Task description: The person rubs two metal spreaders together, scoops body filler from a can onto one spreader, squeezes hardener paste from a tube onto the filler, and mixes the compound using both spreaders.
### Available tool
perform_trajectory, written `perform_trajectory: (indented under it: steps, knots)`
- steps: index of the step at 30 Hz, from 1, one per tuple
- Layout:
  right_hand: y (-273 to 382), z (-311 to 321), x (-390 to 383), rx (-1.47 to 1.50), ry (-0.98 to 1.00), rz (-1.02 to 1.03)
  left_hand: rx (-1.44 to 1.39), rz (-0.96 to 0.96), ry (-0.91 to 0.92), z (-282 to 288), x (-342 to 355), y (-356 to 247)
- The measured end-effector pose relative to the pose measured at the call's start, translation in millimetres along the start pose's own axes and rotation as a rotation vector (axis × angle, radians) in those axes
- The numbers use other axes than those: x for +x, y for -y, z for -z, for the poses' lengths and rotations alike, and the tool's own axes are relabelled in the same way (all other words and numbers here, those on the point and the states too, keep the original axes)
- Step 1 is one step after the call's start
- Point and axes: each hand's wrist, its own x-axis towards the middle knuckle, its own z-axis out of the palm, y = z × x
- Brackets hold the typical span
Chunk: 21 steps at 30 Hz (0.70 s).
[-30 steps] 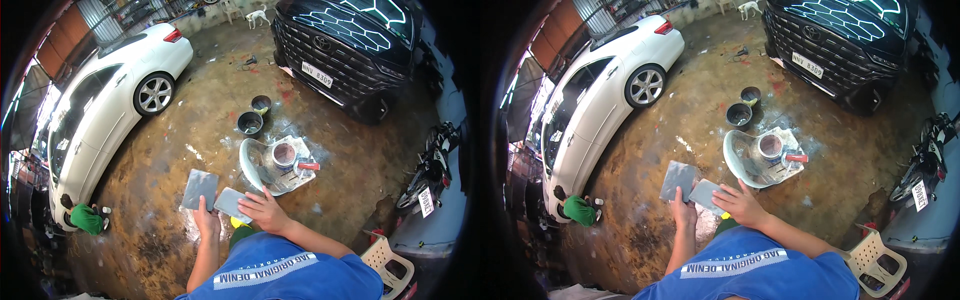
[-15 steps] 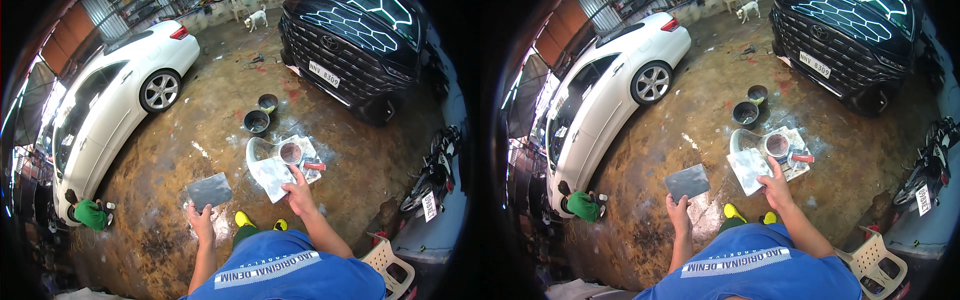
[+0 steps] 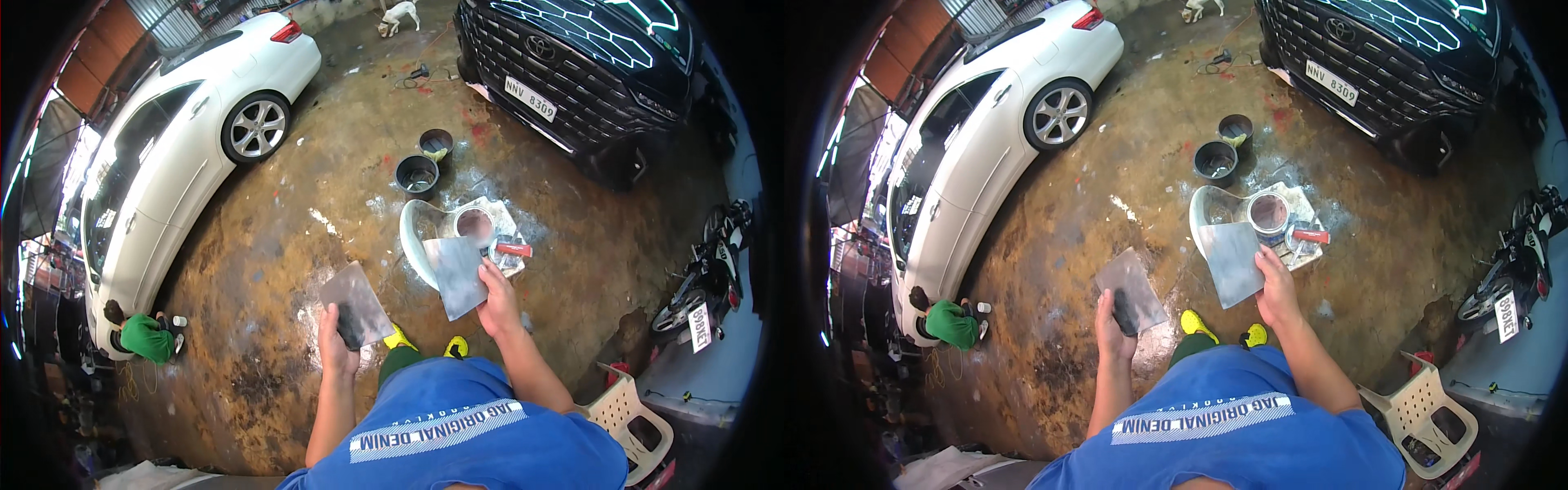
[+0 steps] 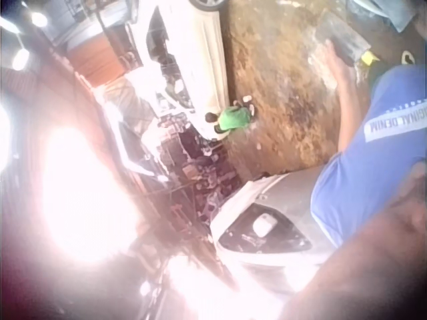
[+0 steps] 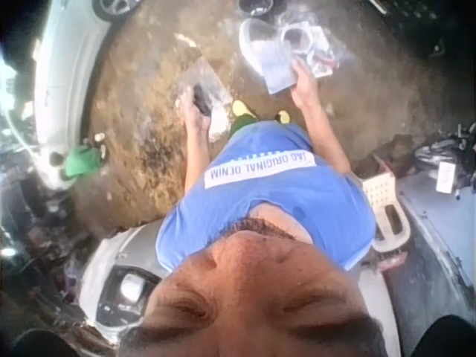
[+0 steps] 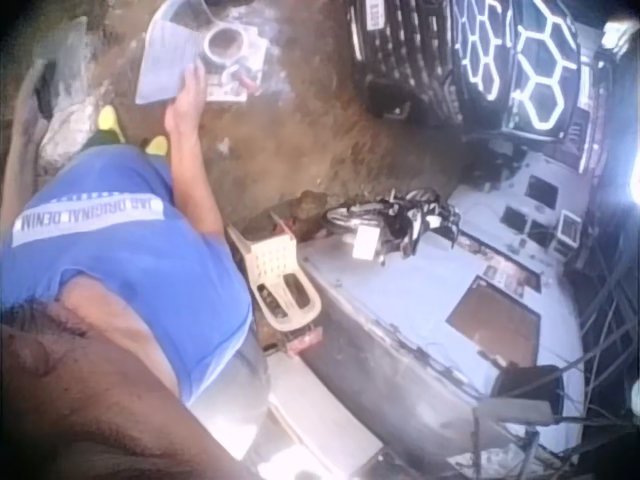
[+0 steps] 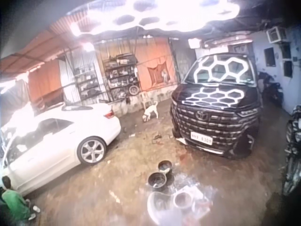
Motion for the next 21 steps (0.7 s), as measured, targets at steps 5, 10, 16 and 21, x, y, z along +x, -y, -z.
perform_trajectory:
  steps: [5,10,16,21]
  knots:
    - [-3.9,6.0,-0.4,-0.111,0.073,-0.012,0.072,0.051,0.098,-14.9,-11.3,9.0]
    - [-17.2,2.3,-2.7,-0.020,0.139,-0.093,0.139,0.192,0.190,-21.5,-18.4,30.5]
    - [-19.4,-20.8,-18.7,0.184,0.348,-0.232,0.341,0.252,0.412,-32.0,-23.1,34.4]
    - [-29.2,-28.5,-25.9,0.097,0.349,-0.203,0.535,0.314,0.421,-34.2,-27.6,21.7]
